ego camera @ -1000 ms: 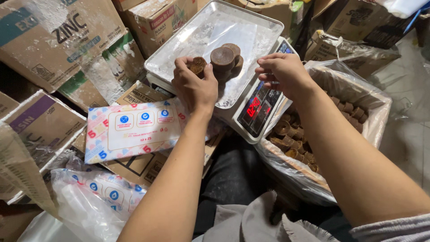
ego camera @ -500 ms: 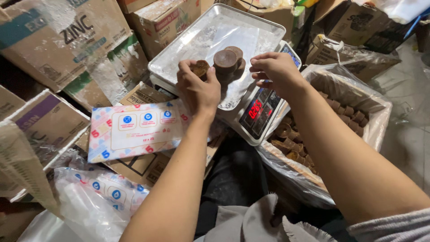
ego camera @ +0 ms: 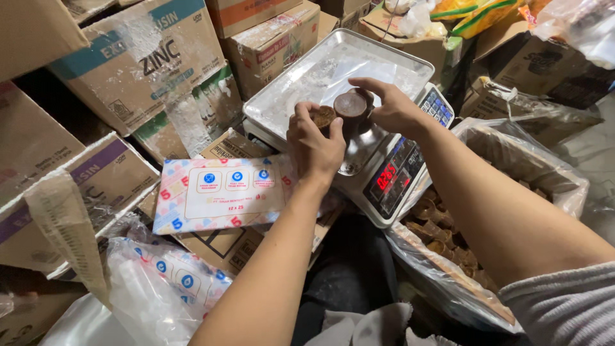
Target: The person weighs cylindrical brown briquettes on a digital scale, then places them into small plastic bags and ties the bags closed. The process repeats with multiple briquettes being weighed and packaged into separate bags.
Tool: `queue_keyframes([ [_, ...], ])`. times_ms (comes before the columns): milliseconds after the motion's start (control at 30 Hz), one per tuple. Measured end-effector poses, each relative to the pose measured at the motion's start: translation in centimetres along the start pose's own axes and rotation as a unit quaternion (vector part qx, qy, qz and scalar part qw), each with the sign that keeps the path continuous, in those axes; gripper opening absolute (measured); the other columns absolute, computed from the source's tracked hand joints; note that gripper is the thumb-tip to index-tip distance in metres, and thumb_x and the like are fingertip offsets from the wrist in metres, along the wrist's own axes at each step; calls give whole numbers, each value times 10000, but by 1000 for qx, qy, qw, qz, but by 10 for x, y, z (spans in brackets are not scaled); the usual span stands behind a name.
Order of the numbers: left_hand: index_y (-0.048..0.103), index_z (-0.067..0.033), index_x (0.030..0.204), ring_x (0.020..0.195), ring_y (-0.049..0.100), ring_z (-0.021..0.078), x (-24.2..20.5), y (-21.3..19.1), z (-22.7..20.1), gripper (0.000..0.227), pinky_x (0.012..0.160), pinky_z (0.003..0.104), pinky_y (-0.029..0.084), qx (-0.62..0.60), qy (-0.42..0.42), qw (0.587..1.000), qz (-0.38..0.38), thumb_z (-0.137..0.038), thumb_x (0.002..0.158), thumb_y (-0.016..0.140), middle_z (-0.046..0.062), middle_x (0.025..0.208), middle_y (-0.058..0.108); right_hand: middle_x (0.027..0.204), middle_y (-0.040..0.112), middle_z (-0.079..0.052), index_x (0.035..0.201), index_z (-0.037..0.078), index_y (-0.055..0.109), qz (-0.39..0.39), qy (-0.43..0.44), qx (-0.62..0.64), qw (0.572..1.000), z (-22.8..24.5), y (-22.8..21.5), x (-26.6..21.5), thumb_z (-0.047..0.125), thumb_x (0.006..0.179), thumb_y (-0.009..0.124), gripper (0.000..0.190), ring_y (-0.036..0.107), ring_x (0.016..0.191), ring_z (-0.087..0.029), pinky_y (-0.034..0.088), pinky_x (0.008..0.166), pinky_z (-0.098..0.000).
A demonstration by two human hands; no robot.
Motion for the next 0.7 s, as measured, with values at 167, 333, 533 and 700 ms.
queue_keyframes([
  [167, 537, -44, 1106, 971, 639, 377, 1, -4, -2, 413, 868, 476, 495, 0, 2, 1000, -13, -209, 818, 782, 179, 993, 658, 1527, 520, -105, 1417, 208, 593, 30, -118, -148, 981, 37, -4, -3, 20, 608, 859, 872, 411, 1403, -342, 338, 1143, -403],
  [333, 533, -44, 1132, 1033, 604, 384, -1, -6, -22, 426, 930, 494, 459, 12, 17, 999, -43, -242, 847, 780, 179, 1052, 627, 1325, 643, -82, 1325, 214, 671, -27, -140, -201, 969, 51, -4, -20, 144, 602, 940, 775, 507, 1314, -324, 359, 1102, -448],
  [533, 555, -59, 1168, 1096, 589, 370, -36, 16, -63, 381, 973, 476, 461, -23, 64, 998, -6, -231, 892, 753, 160, 1148, 609, 1200, 570, -104, 1331, 103, 592, -226, -115, -12, 967, 7, -28, -85, 135, 698, 842, 682, 585, 1129, -236, 498, 1016, -339],
  [700, 561, -85, 1162, 1074, 625, 349, -90, 62, -97, 378, 990, 466, 482, -60, 149, 981, 110, -238, 876, 755, 127, 1126, 622, 1242, 530, -92, 1326, 91, 594, -463, 41, 19, 885, -83, -21, -194, 131, 776, 831, 601, 560, 1134, -220, 517, 1010, -348],
])
Point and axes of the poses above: each hand's wrist, its own x-axis towards the middle knuckle, its own y-axis out of the palm, z = x × y, the point moved 5 cm from there along x, towards the middle knuckle
